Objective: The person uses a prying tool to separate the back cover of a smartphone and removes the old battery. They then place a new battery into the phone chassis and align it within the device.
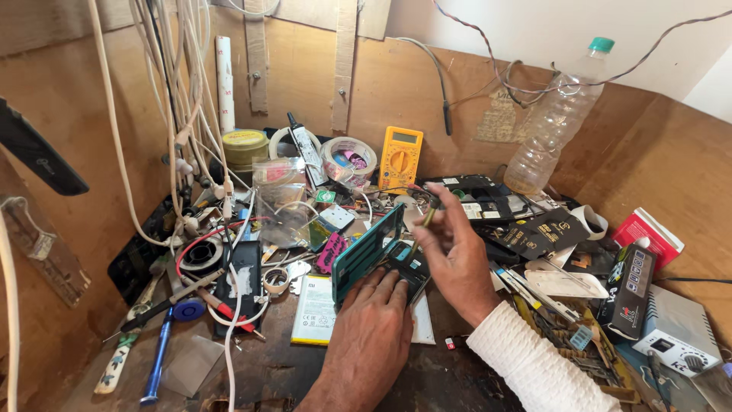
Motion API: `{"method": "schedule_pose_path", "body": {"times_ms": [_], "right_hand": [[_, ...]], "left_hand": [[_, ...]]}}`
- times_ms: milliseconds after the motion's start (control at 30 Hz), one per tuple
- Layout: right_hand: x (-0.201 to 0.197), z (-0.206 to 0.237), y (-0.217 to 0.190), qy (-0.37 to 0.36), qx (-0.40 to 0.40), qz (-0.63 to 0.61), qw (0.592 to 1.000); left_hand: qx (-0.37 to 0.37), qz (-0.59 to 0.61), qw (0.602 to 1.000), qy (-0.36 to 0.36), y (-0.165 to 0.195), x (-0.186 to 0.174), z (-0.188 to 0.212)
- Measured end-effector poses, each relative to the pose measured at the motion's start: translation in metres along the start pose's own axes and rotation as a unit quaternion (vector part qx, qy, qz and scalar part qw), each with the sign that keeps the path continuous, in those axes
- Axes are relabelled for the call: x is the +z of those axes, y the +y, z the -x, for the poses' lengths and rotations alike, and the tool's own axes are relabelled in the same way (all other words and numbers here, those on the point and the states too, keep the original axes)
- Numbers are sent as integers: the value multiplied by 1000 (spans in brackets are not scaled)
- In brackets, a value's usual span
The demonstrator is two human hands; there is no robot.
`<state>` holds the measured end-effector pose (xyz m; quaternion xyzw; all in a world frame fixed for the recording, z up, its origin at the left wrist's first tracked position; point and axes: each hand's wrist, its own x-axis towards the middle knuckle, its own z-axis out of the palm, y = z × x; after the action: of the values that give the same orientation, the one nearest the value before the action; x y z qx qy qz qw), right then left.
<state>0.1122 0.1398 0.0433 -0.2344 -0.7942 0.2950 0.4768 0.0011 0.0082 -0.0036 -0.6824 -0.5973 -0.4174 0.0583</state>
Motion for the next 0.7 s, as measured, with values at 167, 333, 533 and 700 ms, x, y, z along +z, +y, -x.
{"method": "schedule_pose_path", "body": {"times_ms": [167,333,533,700], "right_hand": [[2,2,-2,11,11,25,1000],[-1,5,-4,25,11,-35,999],[-19,9,-11,53,11,-5,998],[-24,20,-10,47,-7,-8,999]], "left_hand": [[-2,5,1000,-3,1,-2,0],[-10,10,1000,-10,0,-3,-1],[-13,13,1000,-17,-1,0,0],[-11,12,1000,-16,-1,2,0]]}}
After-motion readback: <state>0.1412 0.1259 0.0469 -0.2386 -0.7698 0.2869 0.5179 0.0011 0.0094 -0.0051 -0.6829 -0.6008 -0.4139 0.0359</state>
